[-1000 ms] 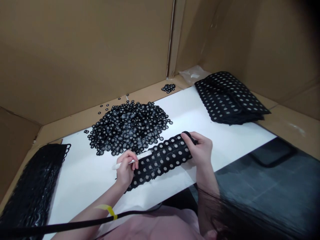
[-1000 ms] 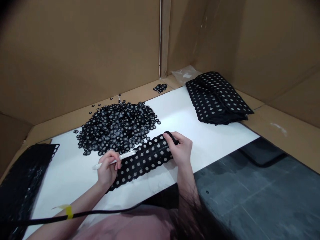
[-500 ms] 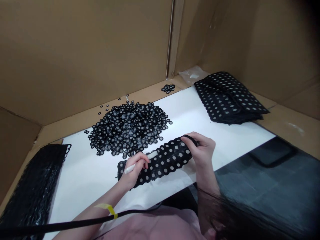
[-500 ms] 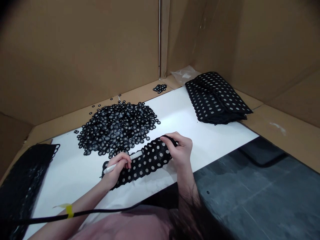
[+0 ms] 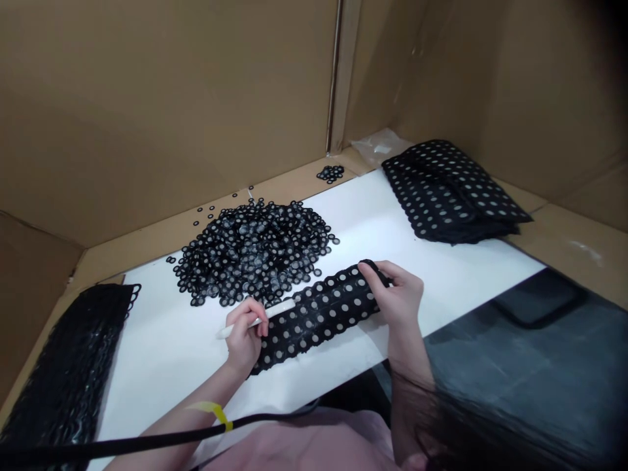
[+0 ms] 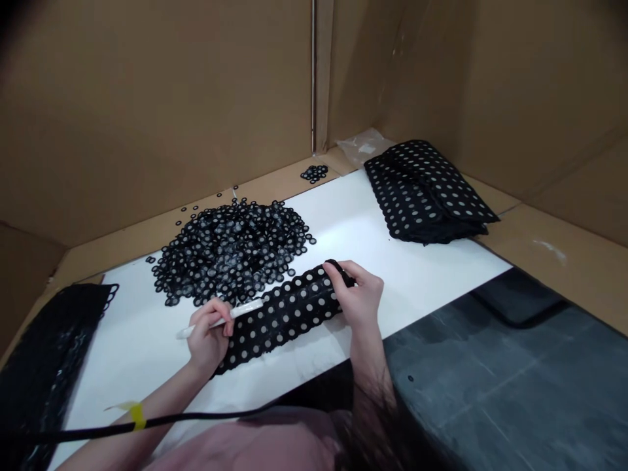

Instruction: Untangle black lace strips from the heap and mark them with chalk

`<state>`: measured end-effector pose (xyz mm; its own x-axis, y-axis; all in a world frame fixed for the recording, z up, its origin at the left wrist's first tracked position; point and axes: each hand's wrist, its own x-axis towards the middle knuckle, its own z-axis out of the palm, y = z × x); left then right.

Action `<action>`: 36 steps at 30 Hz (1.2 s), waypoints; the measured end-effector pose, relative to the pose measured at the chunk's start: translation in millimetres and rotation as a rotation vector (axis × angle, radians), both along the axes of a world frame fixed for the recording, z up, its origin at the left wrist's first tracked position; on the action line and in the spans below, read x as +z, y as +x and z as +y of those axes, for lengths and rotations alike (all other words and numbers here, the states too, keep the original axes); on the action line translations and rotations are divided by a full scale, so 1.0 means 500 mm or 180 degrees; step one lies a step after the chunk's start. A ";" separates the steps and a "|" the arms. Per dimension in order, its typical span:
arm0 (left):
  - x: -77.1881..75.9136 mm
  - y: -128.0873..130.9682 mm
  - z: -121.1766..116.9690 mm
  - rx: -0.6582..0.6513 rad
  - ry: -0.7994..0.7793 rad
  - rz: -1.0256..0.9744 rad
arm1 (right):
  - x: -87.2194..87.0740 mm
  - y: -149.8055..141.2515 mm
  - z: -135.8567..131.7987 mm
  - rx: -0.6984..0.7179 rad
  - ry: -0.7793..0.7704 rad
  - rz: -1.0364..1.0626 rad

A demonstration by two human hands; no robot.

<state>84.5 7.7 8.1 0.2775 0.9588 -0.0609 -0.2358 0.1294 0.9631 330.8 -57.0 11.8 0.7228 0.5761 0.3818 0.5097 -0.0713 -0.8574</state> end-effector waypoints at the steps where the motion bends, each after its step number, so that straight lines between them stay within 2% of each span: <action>1: -0.002 -0.002 -0.001 0.0042 0.0016 0.0019 | 0.000 0.000 0.000 0.0002 -0.0016 0.0014; 11: -0.008 -0.006 -0.002 0.0184 0.0144 -0.0062 | 0.002 0.000 0.001 -0.0077 -0.0049 0.0097; 17: -0.003 -0.002 -0.005 0.0208 0.0050 0.0260 | -0.001 -0.001 0.002 -0.0063 0.0074 0.0190; 23: -0.010 -0.003 -0.006 -0.0199 -0.0050 0.0548 | 0.024 -0.015 0.001 -0.0068 0.0341 0.0201; 31: -0.013 -0.003 -0.009 -0.0783 0.0065 0.0778 | 0.073 -0.030 -0.014 0.0072 0.0600 -0.0256; 34: -0.012 0.000 -0.008 -0.0817 0.0113 0.0718 | 0.076 -0.026 -0.012 0.0139 0.0552 -0.0285; 36: -0.012 0.002 -0.005 -0.0683 0.0077 0.0652 | 0.073 -0.018 -0.008 0.0217 0.0396 -0.0286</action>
<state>85.6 5.2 2.0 0.4583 0.8814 -0.1146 -0.0058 0.1319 0.9912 321.6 -61.2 48.5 0.6433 0.5670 0.5145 0.5846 0.0700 -0.8083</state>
